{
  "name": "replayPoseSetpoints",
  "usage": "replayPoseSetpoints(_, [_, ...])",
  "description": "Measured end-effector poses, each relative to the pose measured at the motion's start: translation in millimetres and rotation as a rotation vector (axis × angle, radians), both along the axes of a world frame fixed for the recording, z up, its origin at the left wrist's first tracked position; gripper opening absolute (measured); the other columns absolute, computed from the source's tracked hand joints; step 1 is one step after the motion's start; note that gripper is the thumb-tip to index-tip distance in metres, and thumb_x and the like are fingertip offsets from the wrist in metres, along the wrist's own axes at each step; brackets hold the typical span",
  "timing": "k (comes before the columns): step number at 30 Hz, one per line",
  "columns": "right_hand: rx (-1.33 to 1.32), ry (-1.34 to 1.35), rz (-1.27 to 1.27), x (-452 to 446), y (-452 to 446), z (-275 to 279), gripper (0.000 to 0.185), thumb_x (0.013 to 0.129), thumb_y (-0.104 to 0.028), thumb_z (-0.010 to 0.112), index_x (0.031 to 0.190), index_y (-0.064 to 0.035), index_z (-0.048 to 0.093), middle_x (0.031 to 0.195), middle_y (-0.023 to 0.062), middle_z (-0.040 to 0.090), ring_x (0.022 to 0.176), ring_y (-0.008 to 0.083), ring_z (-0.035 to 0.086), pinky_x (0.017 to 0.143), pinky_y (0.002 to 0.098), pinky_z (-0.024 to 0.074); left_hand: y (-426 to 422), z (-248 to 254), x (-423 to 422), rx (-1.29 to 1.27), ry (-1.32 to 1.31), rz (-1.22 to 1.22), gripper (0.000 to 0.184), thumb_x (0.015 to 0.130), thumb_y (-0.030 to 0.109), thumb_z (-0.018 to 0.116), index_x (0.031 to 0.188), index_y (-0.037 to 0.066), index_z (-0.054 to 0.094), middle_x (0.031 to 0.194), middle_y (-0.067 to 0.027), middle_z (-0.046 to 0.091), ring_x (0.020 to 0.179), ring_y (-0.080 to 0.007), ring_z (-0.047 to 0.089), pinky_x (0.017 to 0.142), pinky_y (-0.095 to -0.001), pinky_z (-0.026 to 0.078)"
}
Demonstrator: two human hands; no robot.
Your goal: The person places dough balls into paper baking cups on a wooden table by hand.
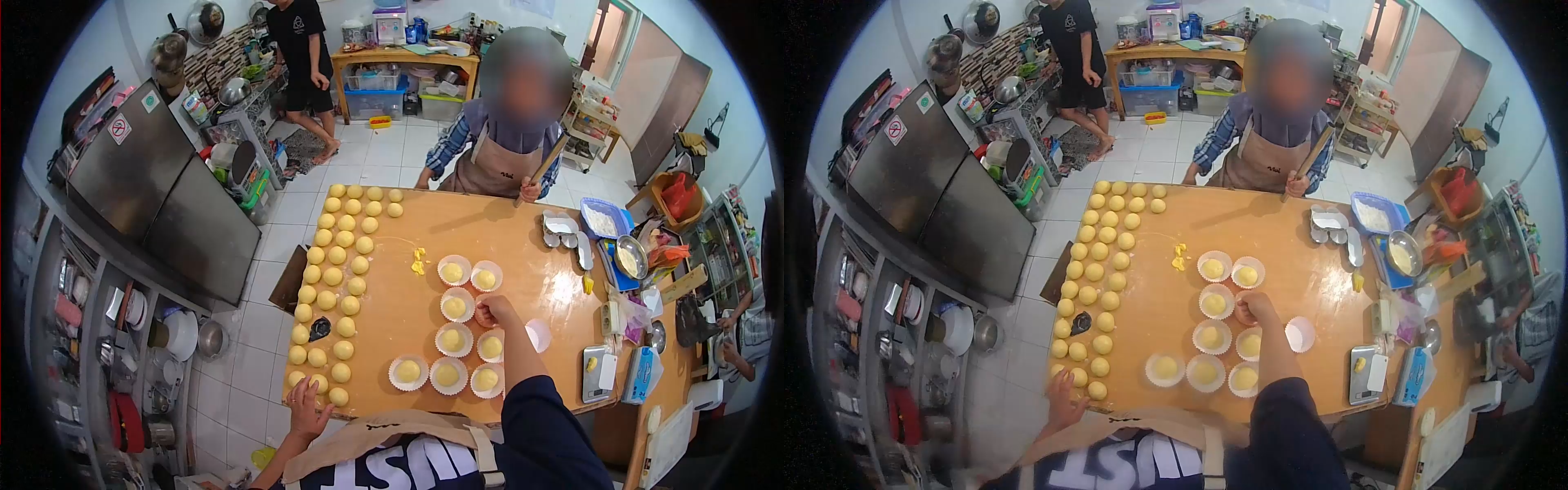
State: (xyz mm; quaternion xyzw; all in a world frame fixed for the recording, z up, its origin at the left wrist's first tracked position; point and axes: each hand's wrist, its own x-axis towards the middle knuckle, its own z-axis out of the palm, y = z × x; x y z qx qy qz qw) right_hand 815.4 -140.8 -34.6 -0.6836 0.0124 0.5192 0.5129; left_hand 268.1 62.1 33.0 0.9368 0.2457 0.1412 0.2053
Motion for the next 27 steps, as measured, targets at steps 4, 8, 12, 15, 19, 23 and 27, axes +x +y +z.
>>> replayPoseSetpoints(4, [-0.081,-0.554,-0.032,-22.0,2.0,6.9,0.019,0.076,-0.018,0.074,0.068,-0.0075,0.06,0.06,-0.0003,0.052,0.053,0.0108,0.048,0.047,0.0293,0.0397,0.0,4.2,-2.8,0.033,-0.012,0.029,0.07,0.08,0.034,0.068,0.137,0.004,0.037,0.142,-0.0212,0.034,0.13,-0.0389,0.033,0.105,-0.0519,0.024])
replayPoseSetpoints(8, [-0.168,-0.605,-0.029,-22.7,1.0,13.5,0.022,0.074,-0.019,0.078,0.07,-0.0072,0.06,0.056,-0.0028,0.047,0.044,0.0099,0.04,0.038,0.0283,0.0319,2.2,1.0,-7.6,0.049,-0.031,0.037,0.07,0.08,0.035,0.067,0.137,0.005,0.038,0.141,-0.0199,0.036,0.129,-0.0373,0.034,0.104,-0.0507,0.024])
replayPoseSetpoints(12, [-0.096,-0.456,-0.115,-18.1,2.2,44.5,0.02,0.08,-0.022,0.072,0.072,-0.0083,0.06,0.054,-0.0029,0.046,0.043,0.0108,0.041,0.038,0.0269,0.0318,2.7,-3.0,-9.8,0.016,-0.026,0.044,0.069,0.08,0.034,0.067,0.136,0.005,0.039,0.141,-0.0199,0.036,0.129,-0.0372,0.034,0.104,-0.0504,0.024])
replayPoseSetpoints(15, [0.08,-0.348,-0.293,3.6,1.2,51.0,0.017,0.087,-0.021,0.06,0.081,-0.0058,0.061,0.06,0.0008,0.052,0.047,0.0132,0.048,0.042,0.0263,0.039,2.8,-5.4,-9.7,0.013,-0.022,0.035,0.069,0.08,0.034,0.067,0.136,0.005,0.039,0.141,-0.0199,0.036,0.129,-0.037,0.035,0.104,-0.0504,0.024])
replayPoseSetpoints(19, [0.139,-0.23,-0.463,29.9,15.7,48.8,0.018,0.091,-0.016,0.05,0.089,-0.001,0.06,0.073,0.0078,0.06,0.06,0.0176,0.058,0.056,0.0291,0.0504,3.3,1.3,-7.2,0.022,-0.02,0.033,0.069,0.079,0.033,0.068,0.135,0.004,0.04,0.141,-0.02,0.036,0.129,-0.0368,0.035,0.104,-0.0504,0.023])
replayPoseSetpoints(23, [0.077,-0.225,-0.302,47.9,37.7,40.5,0.02,0.091,-0.015,0.048,0.089,0.0006,0.059,0.078,0.0106,0.062,0.066,0.0201,0.061,0.062,0.0319,0.0539,6.2,8.7,-7.6,0.012,0.019,0.062,0.068,0.079,0.032,0.069,0.134,0.004,0.041,0.14,-0.0203,0.036,0.128,-0.0374,0.036,0.104,-0.0502,0.023])
replayPoseSetpoints(27, [-0.033,-0.21,-0.123,70.4,63.9,4.3,0.02,0.091,-0.015,0.048,0.087,0.0007,0.06,0.074,0.0101,0.062,0.063,0.0203,0.06,0.059,0.0323,0.054,9.2,14.6,-8.0,0.031,0.049,0.09,0.068,0.078,0.03,0.07,0.133,0.003,0.041,0.14,-0.0205,0.036,0.127,-0.038,0.037,0.103,-0.0506,0.025])
